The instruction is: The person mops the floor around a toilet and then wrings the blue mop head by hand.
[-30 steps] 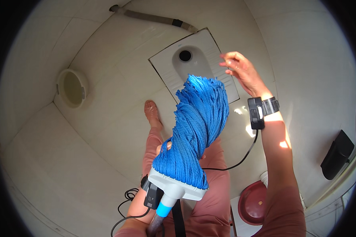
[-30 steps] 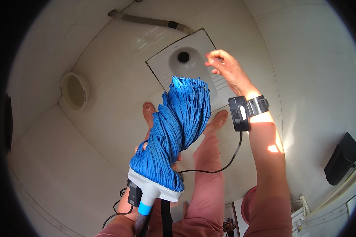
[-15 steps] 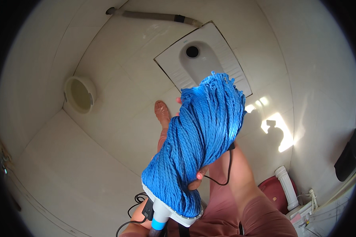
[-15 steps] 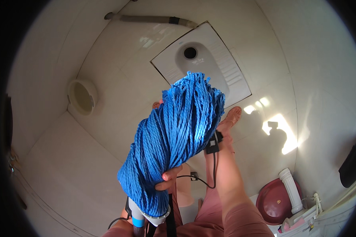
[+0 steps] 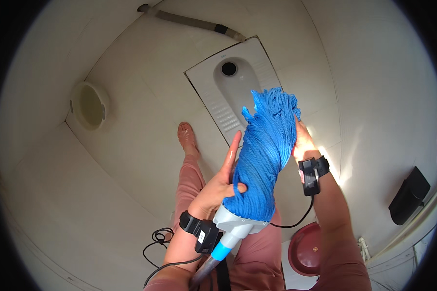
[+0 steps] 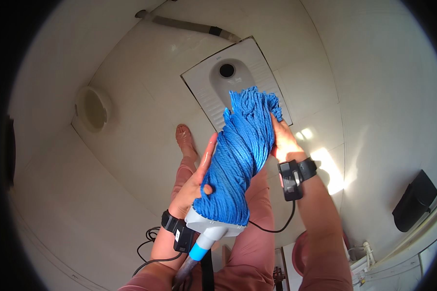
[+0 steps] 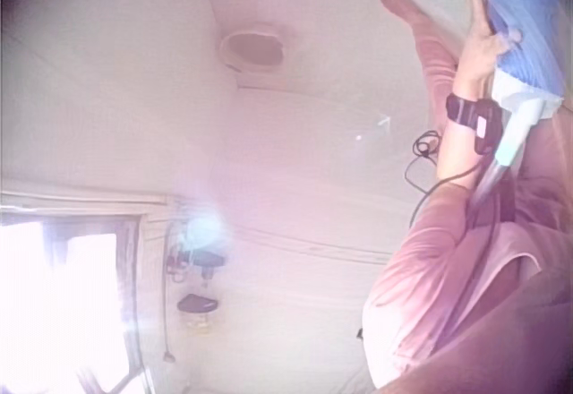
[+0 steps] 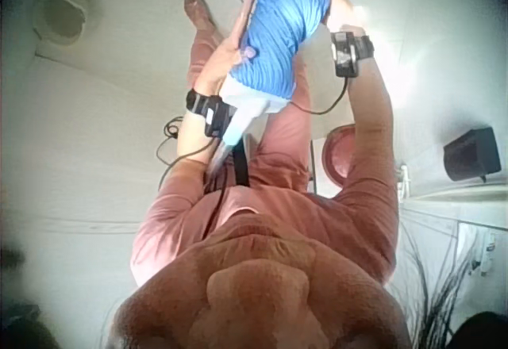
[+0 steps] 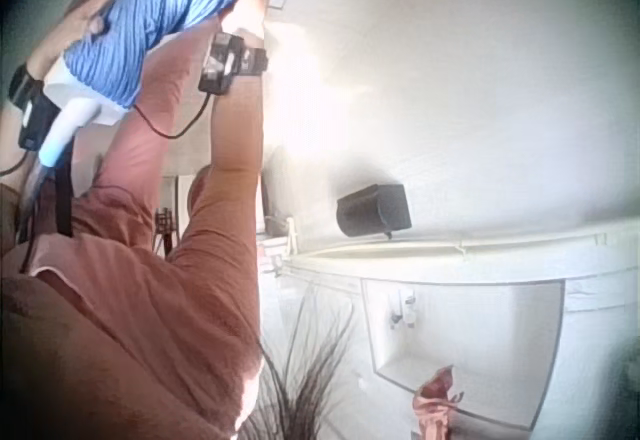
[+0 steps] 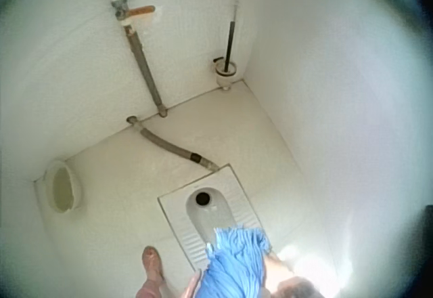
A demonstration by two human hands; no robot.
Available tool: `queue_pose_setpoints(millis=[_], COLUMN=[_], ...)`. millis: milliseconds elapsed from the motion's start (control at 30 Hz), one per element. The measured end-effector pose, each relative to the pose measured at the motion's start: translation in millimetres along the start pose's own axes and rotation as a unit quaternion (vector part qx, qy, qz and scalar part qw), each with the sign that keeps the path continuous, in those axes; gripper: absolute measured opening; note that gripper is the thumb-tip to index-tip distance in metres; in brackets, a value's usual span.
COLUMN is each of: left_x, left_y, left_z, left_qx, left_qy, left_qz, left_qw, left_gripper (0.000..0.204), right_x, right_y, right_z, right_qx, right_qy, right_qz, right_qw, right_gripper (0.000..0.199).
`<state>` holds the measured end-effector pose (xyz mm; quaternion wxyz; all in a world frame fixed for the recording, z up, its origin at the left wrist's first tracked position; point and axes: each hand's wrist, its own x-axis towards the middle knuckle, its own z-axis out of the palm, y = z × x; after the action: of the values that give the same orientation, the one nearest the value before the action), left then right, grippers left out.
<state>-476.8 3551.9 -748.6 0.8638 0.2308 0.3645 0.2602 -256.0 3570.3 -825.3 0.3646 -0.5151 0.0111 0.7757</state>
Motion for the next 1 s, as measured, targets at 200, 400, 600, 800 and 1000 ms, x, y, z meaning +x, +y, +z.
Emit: queue_pose_setpoints(millis=[200,400,600,800,1000], left_x=[-1.1,-2.7,-0.2,1.3,-2.4], left_y=[-2.6,-40.2,-59.2,-47.3,-17.8], left_z=[16.2,13.5,7.9,7.7,27.4], left_qx=[-0.007,0.146,0.141,0.115,0.147], left_qy=[0.01,0.079,0.104,0.109,0.16], left_qz=[-0.046,-0.009,-0.1,-0.115,-0.022], left_qw=[0.999,0.986,0.979,0.981,0.976], left_gripper=[0.102,0.102,0.104,0.104,0.1], right_x=[11.9,37.1,62.9,56.9,51.0], right_y=[-30.1,-15.1,13.0,14.0,15.2], right_z=[44.3,60.9,60.3,66.4,41.3], right_qx=[-0.205,-0.571,-0.763,-0.766,-0.636], right_qy=[-0.065,-0.128,-0.173,-0.142,-0.155], right_qz=[0.108,0.029,-0.046,-0.017,0.048], right_qw=[0.971,0.811,0.621,0.627,0.755], right_gripper=[0.028,0.018,0.015,0.021,0.023])
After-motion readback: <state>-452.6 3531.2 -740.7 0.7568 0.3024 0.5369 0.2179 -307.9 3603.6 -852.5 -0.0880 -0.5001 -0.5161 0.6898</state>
